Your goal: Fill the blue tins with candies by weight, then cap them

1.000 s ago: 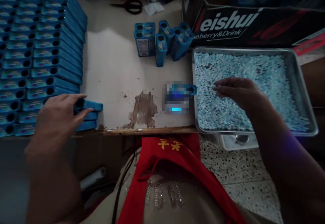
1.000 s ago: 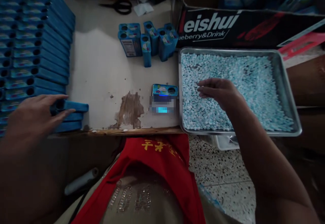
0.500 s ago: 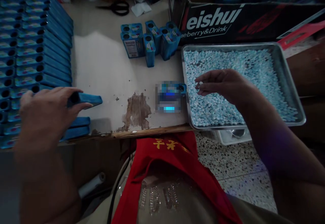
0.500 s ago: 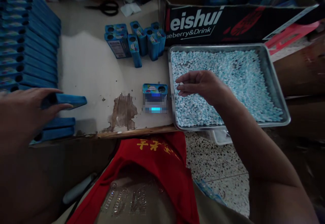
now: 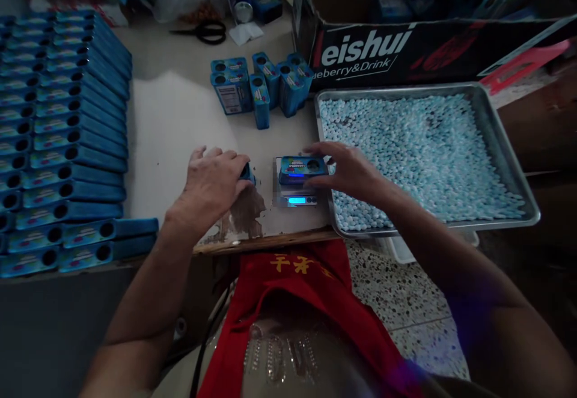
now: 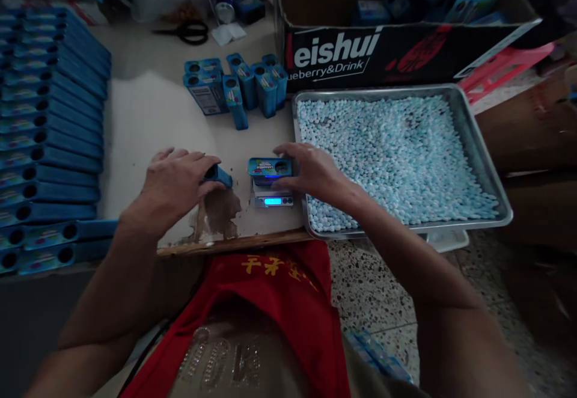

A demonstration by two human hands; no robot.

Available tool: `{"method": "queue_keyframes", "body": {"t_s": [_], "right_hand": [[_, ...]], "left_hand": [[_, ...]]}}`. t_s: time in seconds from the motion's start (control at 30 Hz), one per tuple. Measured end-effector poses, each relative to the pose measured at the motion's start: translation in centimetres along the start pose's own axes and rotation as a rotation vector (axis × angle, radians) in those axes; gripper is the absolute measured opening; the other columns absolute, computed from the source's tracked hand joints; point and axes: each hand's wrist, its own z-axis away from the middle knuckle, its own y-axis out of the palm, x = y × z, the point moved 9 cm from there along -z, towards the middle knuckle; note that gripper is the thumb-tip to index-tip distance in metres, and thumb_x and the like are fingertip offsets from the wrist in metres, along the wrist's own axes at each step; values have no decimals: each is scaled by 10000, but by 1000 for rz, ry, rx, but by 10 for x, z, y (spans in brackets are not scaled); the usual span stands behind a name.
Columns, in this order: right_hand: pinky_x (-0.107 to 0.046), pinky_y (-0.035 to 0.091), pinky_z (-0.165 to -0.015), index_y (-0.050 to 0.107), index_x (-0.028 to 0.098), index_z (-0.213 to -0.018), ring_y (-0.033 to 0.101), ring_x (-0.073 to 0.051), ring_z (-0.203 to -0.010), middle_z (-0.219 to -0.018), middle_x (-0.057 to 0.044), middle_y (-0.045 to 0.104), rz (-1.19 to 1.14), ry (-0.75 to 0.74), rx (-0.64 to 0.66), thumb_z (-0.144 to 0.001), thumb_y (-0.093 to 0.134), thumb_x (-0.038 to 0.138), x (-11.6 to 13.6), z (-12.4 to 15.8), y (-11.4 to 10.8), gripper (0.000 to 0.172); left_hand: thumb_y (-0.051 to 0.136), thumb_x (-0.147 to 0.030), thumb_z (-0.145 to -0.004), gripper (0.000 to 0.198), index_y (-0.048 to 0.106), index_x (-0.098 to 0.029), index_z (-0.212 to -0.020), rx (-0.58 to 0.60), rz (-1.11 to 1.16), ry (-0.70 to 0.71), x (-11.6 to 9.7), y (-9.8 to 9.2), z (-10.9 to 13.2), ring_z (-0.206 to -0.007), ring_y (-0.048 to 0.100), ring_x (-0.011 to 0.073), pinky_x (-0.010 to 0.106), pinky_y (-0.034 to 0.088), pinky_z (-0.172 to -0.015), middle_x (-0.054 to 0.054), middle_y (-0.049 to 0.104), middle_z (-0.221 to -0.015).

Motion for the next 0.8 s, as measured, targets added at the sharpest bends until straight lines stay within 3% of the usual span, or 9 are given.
{"method": "queue_keyframes", "body": {"t_s": [0.1, 0.2, 0.27, 0.37, 0.43, 0.6, 0.7, 0.8], "right_hand": [[-459, 626, -955, 843, 253, -1240, 803, -331, -1062, -1186, -102, 856, 7, 34, -53, -893, 933, 369, 8, -1, 5, 377], [-411, 610, -828, 830, 259, -1157, 771, -287, -929, -1039, -63, 828, -91, 120, -221, -885, 923, 450, -2, 10, -21, 345], [-383, 591, -764, 809, 269, -1110, 730, -254, -866, -973, -33, 791, -199, 167, -358, -876, 915, 482, -13, 22, -47, 334], [-379, 589, -749, 793, 276, -1070, 704, -241, -851, -933, -15, 752, -272, 212, -516, -852, 922, 488, -29, 42, -78, 330], [-393, 598, -761, 803, 276, -1071, 704, -245, -849, -911, -13, 741, -243, 241, -556, -824, 942, 484, -35, 55, -87, 352], [-442, 631, -820, 816, 273, -1111, 715, -247, -836, -932, -19, 772, -220, 274, -602, -791, 952, 495, -44, 84, -88, 413], [-454, 656, -878, 792, 291, -1180, 751, -266, -939, -1020, -25, 788, -343, 249, -628, -834, 922, 577, -49, 91, -84, 467], [-449, 672, -907, 758, 326, -1277, 774, -294, -1109, -1155, -49, 786, -432, 215, -616, -903, 856, 672, -51, 82, -79, 519]], "left_hand": [[816, -285, -965, 335, 801, -319, -1297, -31, 58, -20, 11, 2, 5, -1223, 772, 388, 546, 568, -1160, 101, 848, -1255], [751, -237, -965, 336, 808, -337, -1281, -65, 164, -45, 19, -2, 11, -1201, 790, 370, 477, 638, -1023, 80, 854, -1248], [750, -255, -977, 320, 814, -358, -1273, -120, 234, -47, 15, -14, 9, -1222, 791, 357, 465, 649, -1016, 55, 855, -1259], [852, -339, -966, 338, 816, -393, -1297, -210, 356, 42, -12, -40, -7, -1279, 781, 347, 471, 640, -1090, 26, 846, -1300], [913, -350, -936, 381, 825, -381, -1305, -204, 409, 141, -38, -48, -24, -1285, 783, 344, 463, 637, -1096, 22, 844, -1304], [918, -254, -922, 289, 867, -286, -1205, -68, 381, 229, -85, -21, -58, -1219, 796, 334, 413, 644, -1027, 56, 858, -1239], [989, -302, -874, 490, 830, -263, -1336, -102, 384, 240, -100, -20, -68, -1309, 764, 361, 445, 625, -1111, 89, 837, -1339], [1032, -447, -846, 734, 741, -256, -1492, -172, 448, 274, -120, -44, -80, -1428, 712, 384, 466, 616, -1150, 95, 782, -1490]]}}
